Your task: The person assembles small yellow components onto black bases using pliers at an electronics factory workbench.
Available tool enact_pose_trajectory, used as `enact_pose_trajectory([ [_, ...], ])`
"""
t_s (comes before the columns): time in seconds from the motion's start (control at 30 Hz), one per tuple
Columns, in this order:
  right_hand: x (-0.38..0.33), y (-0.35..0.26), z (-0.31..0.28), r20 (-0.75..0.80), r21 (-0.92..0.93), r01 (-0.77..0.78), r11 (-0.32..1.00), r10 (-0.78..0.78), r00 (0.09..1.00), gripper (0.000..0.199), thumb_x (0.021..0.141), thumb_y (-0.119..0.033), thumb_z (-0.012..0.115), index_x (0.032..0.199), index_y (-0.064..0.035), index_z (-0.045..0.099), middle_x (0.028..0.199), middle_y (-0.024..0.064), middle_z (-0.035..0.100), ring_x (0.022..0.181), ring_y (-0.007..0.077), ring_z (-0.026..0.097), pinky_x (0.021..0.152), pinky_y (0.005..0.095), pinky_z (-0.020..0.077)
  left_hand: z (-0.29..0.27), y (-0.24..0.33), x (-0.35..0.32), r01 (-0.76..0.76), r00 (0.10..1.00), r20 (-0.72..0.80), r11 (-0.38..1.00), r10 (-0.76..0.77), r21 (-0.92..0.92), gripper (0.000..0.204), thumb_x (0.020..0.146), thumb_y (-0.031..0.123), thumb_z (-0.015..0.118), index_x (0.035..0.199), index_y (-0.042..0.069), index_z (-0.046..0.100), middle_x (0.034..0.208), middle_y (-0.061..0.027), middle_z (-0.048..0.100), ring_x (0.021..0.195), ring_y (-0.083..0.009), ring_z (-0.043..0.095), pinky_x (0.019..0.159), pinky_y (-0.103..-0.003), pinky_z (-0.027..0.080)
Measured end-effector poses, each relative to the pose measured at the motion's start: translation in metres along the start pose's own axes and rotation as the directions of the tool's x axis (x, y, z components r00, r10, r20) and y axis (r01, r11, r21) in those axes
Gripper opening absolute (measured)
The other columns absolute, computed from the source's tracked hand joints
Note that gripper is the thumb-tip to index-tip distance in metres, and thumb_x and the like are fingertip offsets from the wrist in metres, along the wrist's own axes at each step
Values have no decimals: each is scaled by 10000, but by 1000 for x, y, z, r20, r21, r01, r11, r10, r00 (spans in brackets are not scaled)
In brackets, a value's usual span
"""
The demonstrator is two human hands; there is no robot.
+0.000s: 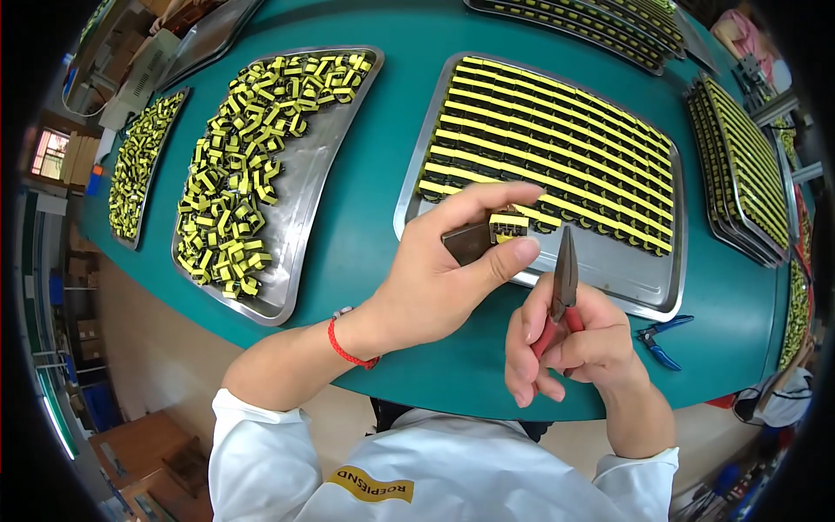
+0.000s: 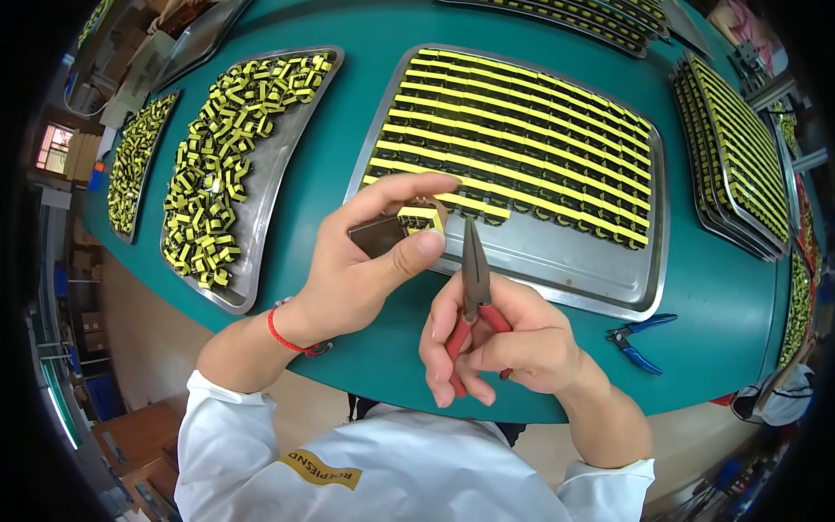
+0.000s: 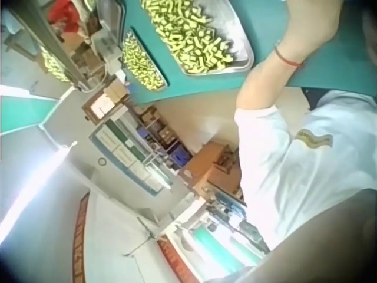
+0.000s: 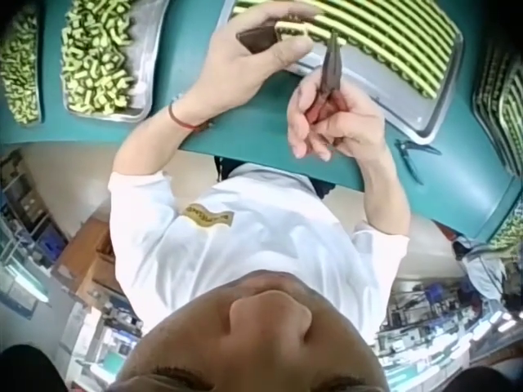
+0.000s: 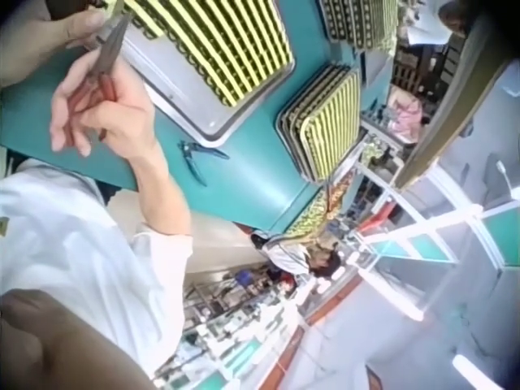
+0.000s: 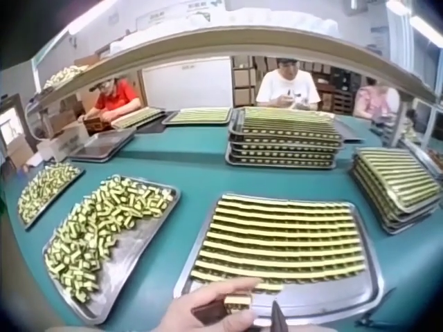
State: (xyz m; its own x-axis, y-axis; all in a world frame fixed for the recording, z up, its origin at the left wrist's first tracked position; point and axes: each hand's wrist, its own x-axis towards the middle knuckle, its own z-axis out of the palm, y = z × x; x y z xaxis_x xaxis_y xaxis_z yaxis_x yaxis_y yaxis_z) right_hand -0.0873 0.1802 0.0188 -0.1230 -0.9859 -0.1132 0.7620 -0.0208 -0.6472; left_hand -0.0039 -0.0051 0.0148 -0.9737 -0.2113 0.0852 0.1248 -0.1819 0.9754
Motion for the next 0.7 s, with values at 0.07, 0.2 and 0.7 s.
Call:
enact_pose_trajectory([
  [0.07,1,-1,7,-5,18,-20,1000,20,1000,391,669,130,416,1044,41,479,810,256,601,711,409,676,424,346,495,-3,-4,0,14,1000,-4,996,-14,-85,433,939,149,688,1309,25,500,981,-59,597,773,-76,499,628,-246,424],
  [0.2,0,-2,4,62,63,-93,994,89,994,385,668,115,421,1043,58,492,847,280,605,758,431,678,456,380,568,-15,-4,1,73,990,134,957,-36,-280,417,947,191,672,1282,35,480,1048,-97,578,793,-96,488,639,-247,401],
  [0.7,-2,-3,10,31,48,-163,985,162,986,322,682,115,411,980,40,508,823,241,614,689,348,672,411,311,500,-8,7,1,280,920,367,886,-138,-369,631,1001,379,475,1448,-59,396,953,-82,547,720,-98,408,620,-250,340],
])
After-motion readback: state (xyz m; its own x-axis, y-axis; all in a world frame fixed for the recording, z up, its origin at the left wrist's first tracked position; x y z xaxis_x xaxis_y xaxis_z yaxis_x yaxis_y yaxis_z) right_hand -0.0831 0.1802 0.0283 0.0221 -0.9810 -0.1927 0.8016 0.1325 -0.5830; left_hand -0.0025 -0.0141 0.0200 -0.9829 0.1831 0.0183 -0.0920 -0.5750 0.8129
